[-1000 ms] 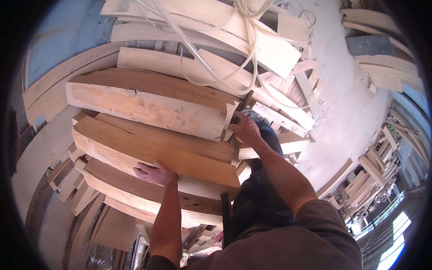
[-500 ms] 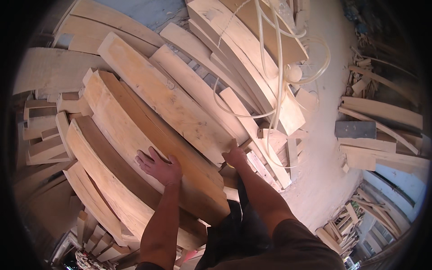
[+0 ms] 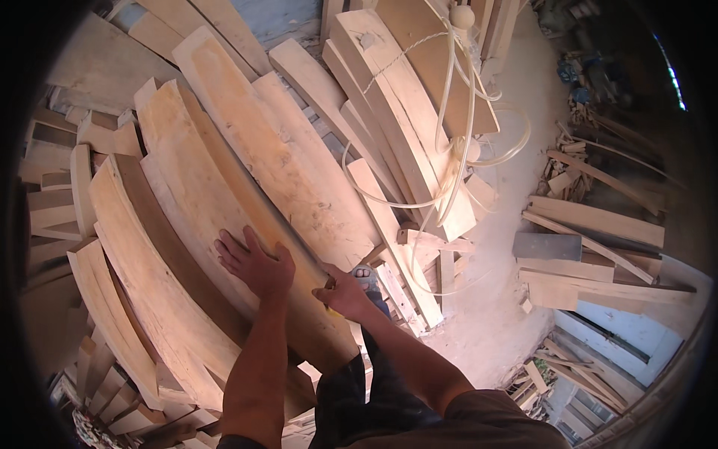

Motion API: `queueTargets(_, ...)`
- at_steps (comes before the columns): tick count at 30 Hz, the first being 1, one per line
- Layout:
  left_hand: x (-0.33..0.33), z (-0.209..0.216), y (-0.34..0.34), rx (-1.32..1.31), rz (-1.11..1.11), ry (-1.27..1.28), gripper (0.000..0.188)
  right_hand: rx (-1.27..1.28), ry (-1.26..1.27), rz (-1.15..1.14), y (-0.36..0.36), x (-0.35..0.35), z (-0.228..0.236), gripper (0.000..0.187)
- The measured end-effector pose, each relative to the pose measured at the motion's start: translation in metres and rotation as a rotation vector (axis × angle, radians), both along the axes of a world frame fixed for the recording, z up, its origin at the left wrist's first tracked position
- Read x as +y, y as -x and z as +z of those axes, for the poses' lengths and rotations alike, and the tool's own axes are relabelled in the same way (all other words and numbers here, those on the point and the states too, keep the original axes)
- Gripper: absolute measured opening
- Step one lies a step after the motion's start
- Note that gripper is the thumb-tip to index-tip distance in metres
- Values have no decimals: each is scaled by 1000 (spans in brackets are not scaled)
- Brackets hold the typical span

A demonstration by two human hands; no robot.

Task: The person repeatedly picks up wooden planks from a large pile, measures their length with a tape measure, and places them back. The person handles several planks one at a time, extending the tape measure along each piece before returning it to the pile.

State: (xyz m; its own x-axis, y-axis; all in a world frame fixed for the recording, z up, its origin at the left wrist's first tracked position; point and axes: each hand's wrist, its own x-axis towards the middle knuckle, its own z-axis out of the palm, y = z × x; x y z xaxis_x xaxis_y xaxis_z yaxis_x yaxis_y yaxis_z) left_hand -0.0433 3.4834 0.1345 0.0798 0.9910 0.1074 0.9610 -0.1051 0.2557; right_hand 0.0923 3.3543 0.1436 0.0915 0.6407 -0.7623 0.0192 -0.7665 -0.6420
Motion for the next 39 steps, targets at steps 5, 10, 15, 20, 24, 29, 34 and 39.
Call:
queueTargets(5, -1, -6, -2, 3, -28, -42, 69, -234, -179, 273, 33, -12, 15, 64)
queueTargets(10, 0, -11, -2, 74, -31, -93, 68, -98, 112, 213, 7, -21, 15, 62)
queueTargets(15, -2, -10, -6, 86, -42, -52, 65, 43, 183, 26, -48, -66, -51, 65)
queueTargets(20, -2, -13, -8, 108, -34, -55, 62, -337, 337, -59, -121, -115, -97, 68)
queueTargets(24, -7, -17, -4, 93, -40, -69, 62, -413, 434, -86, -172, -141, -100, 63)
queueTargets(29, -9, -21, -1, 56, -51, -92, 65, -424, 389, 61, -184, -133, -85, 63)
queueTargets(34, -3, -24, 6, 4, -104, -170, 64, -94, 289, 244, -134, -86, -39, 63)
queueTargets(39, -3, -40, 18, 31, -116, -142, 64, -198, 6, 568, -73, -54, -38, 69)
